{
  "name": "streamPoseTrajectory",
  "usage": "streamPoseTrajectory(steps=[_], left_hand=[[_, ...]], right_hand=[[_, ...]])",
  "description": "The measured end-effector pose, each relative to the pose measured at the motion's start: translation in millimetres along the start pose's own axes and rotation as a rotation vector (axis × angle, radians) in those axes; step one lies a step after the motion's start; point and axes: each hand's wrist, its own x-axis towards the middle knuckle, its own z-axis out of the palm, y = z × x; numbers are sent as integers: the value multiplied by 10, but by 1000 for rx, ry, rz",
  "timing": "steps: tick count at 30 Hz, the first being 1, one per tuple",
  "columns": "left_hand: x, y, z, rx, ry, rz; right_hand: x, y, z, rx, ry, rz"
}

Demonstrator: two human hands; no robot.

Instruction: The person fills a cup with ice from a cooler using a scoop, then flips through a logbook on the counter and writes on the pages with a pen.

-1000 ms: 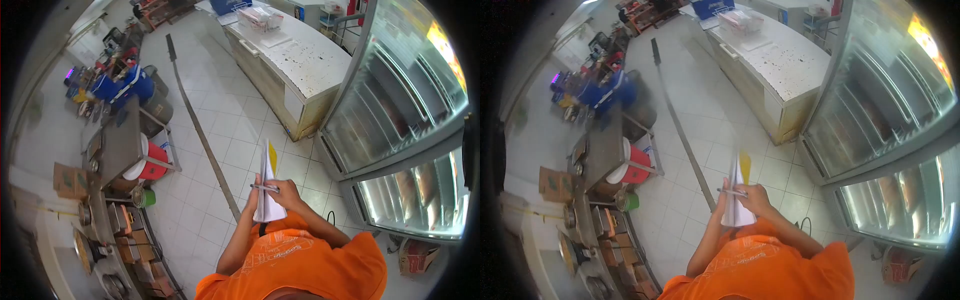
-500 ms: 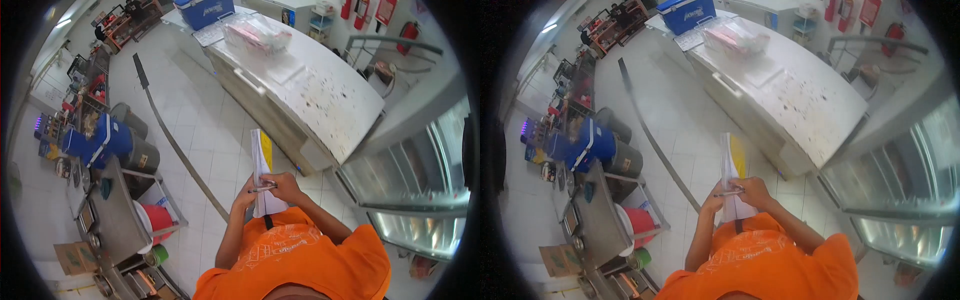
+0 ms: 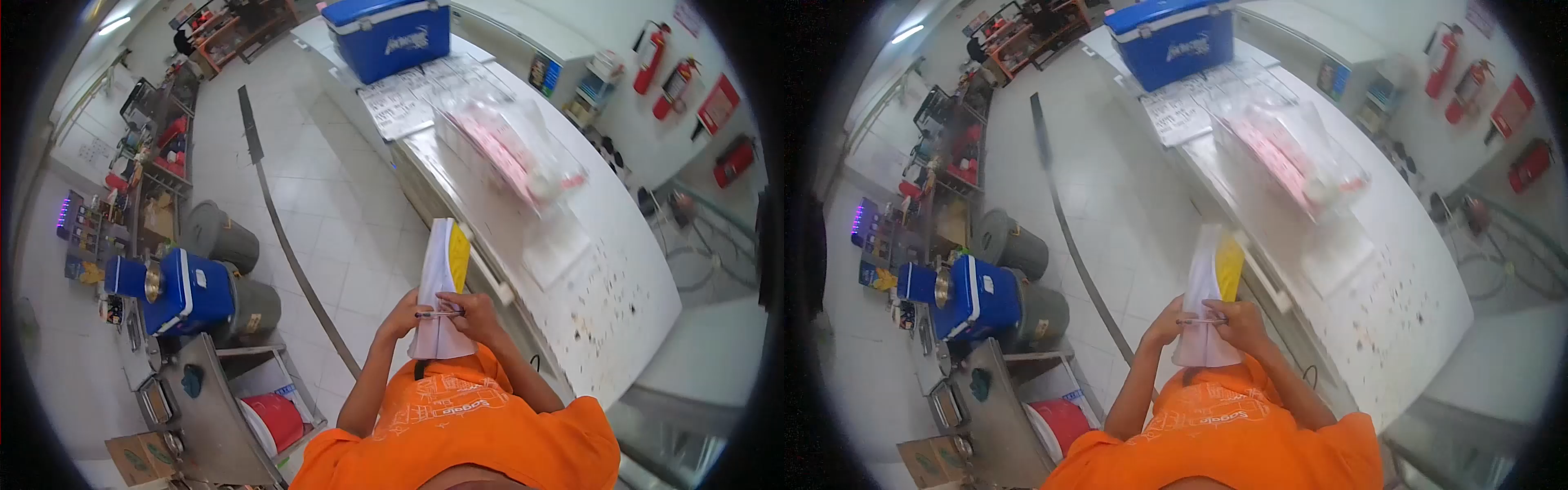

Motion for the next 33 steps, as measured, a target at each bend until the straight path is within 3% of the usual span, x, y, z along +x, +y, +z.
streamPoseTrajectory(steps=[3, 8, 15, 20, 24, 27, 33], left_hand=[[332, 640, -680, 1, 291, 53], [706, 1525, -1800, -192, 565, 128], [1502, 2328, -3933, -363, 779, 141], [2259, 3188, -5623, -353, 689, 142], [2984, 4087, -6673, -277, 570, 93], [3703, 4649, -7468, -214, 541, 79], [5310, 5700, -8935, -77, 436, 75]], right_hand=[[1208, 72, 120, 42, -77, -7], [3137, 31, 572, 91, -223, -192], [5534, 344, 1592, 114, -338, -133], [7188, 514, 2126, 43, -351, 58], [8394, 591, 2377, 180, -93, -18], [9270, 704, 2429, 103, -52, 124], [11111, 1368, 2834, 133, 113, 178]])
